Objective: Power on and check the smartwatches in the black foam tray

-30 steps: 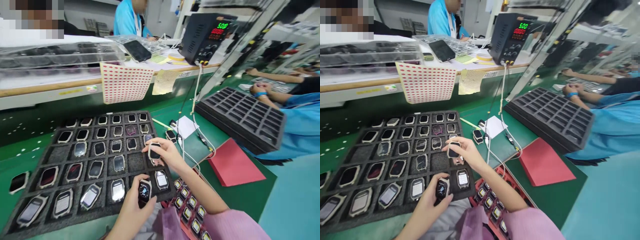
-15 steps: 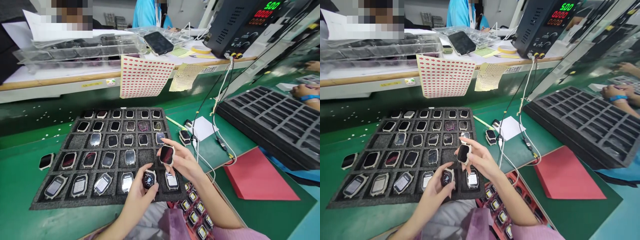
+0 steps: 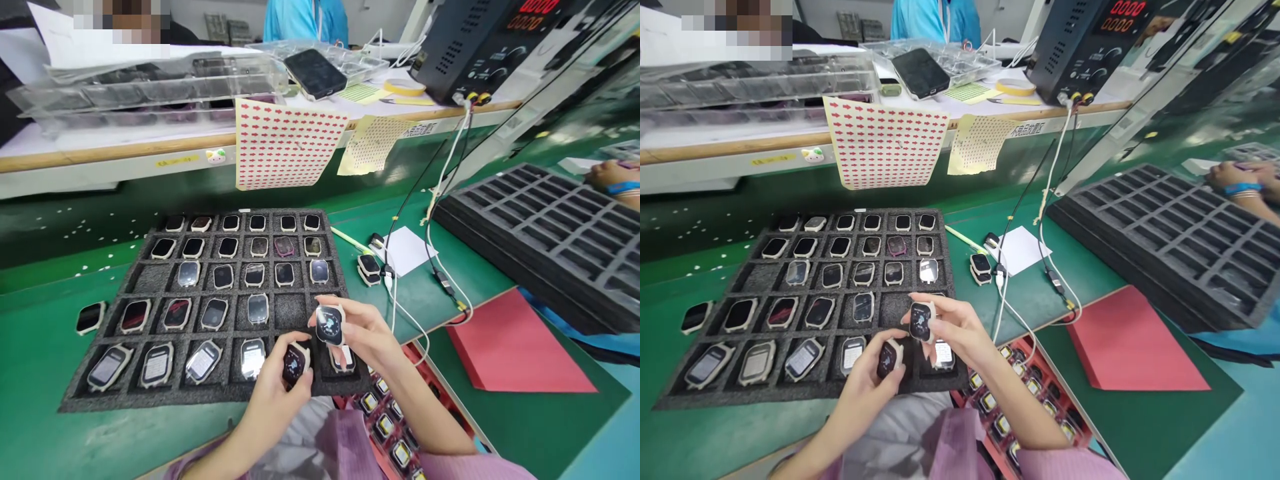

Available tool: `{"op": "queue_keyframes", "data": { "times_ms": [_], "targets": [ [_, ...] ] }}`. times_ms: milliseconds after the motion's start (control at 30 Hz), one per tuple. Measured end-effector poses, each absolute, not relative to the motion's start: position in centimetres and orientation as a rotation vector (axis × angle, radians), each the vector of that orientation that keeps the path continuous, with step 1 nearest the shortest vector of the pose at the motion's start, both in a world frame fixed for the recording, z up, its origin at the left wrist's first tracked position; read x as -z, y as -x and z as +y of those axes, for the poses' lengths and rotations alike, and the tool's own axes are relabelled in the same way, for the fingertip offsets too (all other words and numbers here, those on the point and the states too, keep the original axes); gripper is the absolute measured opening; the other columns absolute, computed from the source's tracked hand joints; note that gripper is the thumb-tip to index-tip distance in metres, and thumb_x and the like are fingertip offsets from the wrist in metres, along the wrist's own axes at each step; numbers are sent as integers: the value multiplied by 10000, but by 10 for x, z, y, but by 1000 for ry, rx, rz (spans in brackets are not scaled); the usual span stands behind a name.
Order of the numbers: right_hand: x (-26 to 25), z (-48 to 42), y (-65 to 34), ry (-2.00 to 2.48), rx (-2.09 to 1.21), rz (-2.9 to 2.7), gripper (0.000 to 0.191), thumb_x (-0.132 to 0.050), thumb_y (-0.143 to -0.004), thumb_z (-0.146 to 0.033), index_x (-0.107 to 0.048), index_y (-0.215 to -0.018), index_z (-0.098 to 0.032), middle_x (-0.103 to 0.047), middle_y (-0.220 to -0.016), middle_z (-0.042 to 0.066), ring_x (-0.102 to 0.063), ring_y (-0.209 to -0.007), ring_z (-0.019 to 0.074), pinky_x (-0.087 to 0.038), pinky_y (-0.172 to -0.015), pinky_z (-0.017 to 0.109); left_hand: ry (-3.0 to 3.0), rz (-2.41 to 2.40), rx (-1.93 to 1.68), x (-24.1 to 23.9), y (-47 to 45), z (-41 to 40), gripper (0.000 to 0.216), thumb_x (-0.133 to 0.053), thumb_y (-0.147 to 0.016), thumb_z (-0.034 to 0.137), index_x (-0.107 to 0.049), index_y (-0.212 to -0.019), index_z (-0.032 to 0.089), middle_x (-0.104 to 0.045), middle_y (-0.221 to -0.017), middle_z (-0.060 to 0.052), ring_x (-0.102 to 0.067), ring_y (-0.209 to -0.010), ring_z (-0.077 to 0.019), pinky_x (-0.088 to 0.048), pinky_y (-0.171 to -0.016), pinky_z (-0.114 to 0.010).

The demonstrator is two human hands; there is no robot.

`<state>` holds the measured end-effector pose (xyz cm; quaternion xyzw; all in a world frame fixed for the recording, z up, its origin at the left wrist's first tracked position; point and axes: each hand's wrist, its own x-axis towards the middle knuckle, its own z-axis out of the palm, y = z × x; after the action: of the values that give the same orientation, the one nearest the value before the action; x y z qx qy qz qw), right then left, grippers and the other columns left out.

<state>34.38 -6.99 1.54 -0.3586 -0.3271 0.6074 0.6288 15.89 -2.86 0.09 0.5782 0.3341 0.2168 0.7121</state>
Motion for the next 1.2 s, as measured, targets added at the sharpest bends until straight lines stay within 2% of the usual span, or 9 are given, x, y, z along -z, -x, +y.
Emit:
{"op": "queue_keyframes", "data": {
  "times_ms": [133,367,500,600,767,900,1067,1200],
  "targets": [
    [-17,-72,-343,854,-1407,-751,391,-710,-830,-253,-662,-1214,-197,-713,-1019,118,-656,-502,122,-537,-426,197,-1314,751,-465,-1,-157,-28,343,-520,-796,136,-506,-1136,178,-615,-1077,-67,-562,-1015,-211,-440,-886,-293],
    [-20,-73,-342,942,-1365,-782,384,-719,-813,-258,-679,-1188,-182,-721,-1018,124,-625,-473,101,-522,-405,181,-1295,728,-438,3,-155,-28,357,-548,-798,146,-522,-1150,200,-633,-1074,-48,-549,-1078,-227,-435,-886,-289],
    [-22,-74,-341,953,-1366,-787,395,-719,-811,-266,-677,-1195,-183,-723,-990,113,-618,-468,103,-518,-399,184,-1278,712,-448,2,-154,-27,373,-556,-815,163,-512,-1183,209,-619,-1136,-53,-548,-1088,-226,-430,-905,-294],
    [-23,-74,-341,964,-1373,-805,387,-709,-821,-261,-675,-1198,-183,-723,-997,114,-615,-462,107,-515,-392,195,-1291,701,-437,2,-154,-27,364,-552,-813,144,-515,-1171,196,-630,-1094,-60,-544,-1094,-237,-432,-902,-300],
    [-24,-75,-341,946,-1372,-807,388,-710,-825,-254,-668,-1204,-181,-718,-987,100,-616,-472,101,-513,-404,192,-1277,662,-440,2,-154,-27,418,-548,-817,140,-487,-1225,206,-601,-1199,-66,-541,-1107,-227,-417,-946,-307],
    [-24,-75,-341,956,-1375,-818,369,-701,-835,-246,-670,-1198,-188,-719,-985,97,-614,-471,97,-508,-407,188,-1296,708,-434,1,-154,-27,364,-553,-795,127,-529,-1152,193,-640,-1067,-55,-534,-1107,-238,-426,-912,-299],
    [-24,-76,-340,975,-1371,-803,407,-717,-822,-277,-658,-1208,-165,-714,-991,109,-606,-472,100,-501,-399,197,-1298,696,-457,-1,-155,-27,397,-535,-798,115,-499,-1186,190,-620,-1125,-67,-549,-1073,-227,-424,-916,-307],
    [-26,-76,-339,1004,-1358,-791,380,-713,-823,-262,-673,-1189,-166,-721,-976,109,-600,-459,100,-495,-399,200,-1302,741,-437,-2,-155,-27,335,-539,-790,125,-532,-1119,190,-637,-1064,-57,-555,-1063,-234,-437,-877,-297]
  ]
}}
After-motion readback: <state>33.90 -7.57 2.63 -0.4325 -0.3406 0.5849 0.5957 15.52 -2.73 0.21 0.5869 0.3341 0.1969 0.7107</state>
